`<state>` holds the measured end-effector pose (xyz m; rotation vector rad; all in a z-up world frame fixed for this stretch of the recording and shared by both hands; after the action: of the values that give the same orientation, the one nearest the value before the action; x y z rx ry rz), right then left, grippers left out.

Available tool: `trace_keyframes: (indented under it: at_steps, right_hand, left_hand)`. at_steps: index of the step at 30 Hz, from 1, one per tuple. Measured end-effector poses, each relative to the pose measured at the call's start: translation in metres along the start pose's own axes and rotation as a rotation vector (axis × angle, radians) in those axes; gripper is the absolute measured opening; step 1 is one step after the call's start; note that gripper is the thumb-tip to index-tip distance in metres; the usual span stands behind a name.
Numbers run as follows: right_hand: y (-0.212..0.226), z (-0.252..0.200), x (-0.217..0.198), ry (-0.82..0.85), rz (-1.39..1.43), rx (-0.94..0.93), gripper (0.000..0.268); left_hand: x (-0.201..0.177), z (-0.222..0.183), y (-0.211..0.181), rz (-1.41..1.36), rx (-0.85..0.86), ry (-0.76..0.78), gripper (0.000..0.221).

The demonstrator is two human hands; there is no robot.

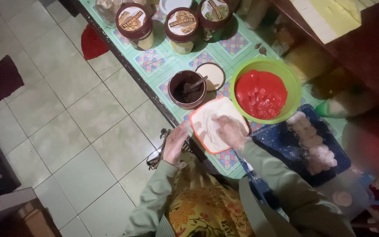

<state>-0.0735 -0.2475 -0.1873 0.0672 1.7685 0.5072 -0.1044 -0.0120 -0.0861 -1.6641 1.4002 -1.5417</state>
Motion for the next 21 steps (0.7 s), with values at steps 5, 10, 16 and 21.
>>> trace_keyframes:
  at_steps: [5, 10, 16, 21]
  right_hand:
    - [-0.036, 0.009, 0.047, -0.048, 0.012, 0.083, 0.047]
    - [-0.044, -0.053, -0.051, -0.263, 0.761, 0.180, 0.045]
    - [-0.150, -0.190, 0.005, -0.253, 0.894, 0.440, 0.036]
    - [-0.125, -0.275, 0.038, 0.143, 0.274, 0.546, 0.058]
  left_hand:
    - [0.007, 0.000, 0.003, -0.041, -0.076, -0.039, 0.054]
    - [0.006, 0.002, 0.006, 0.016, -0.086, -0.009, 0.054]
    - [0.003, 0.021, 0.018, 0.002, -0.106, -0.015, 0.051]
    - [0.050, 0.022, -0.007, 0.185, -0.262, 0.033, 0.060]
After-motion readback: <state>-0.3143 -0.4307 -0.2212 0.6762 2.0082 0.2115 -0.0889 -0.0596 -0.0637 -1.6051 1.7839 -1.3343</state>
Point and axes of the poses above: each hand's wrist, its own z-axis towards the middle knuckle, its own x-axis out of the palm, y = z × x, the point moved 9 cm from there along z, towards the middle knuckle, and after that the axes turned 4 degrees about -x, right-handed, at the moved point
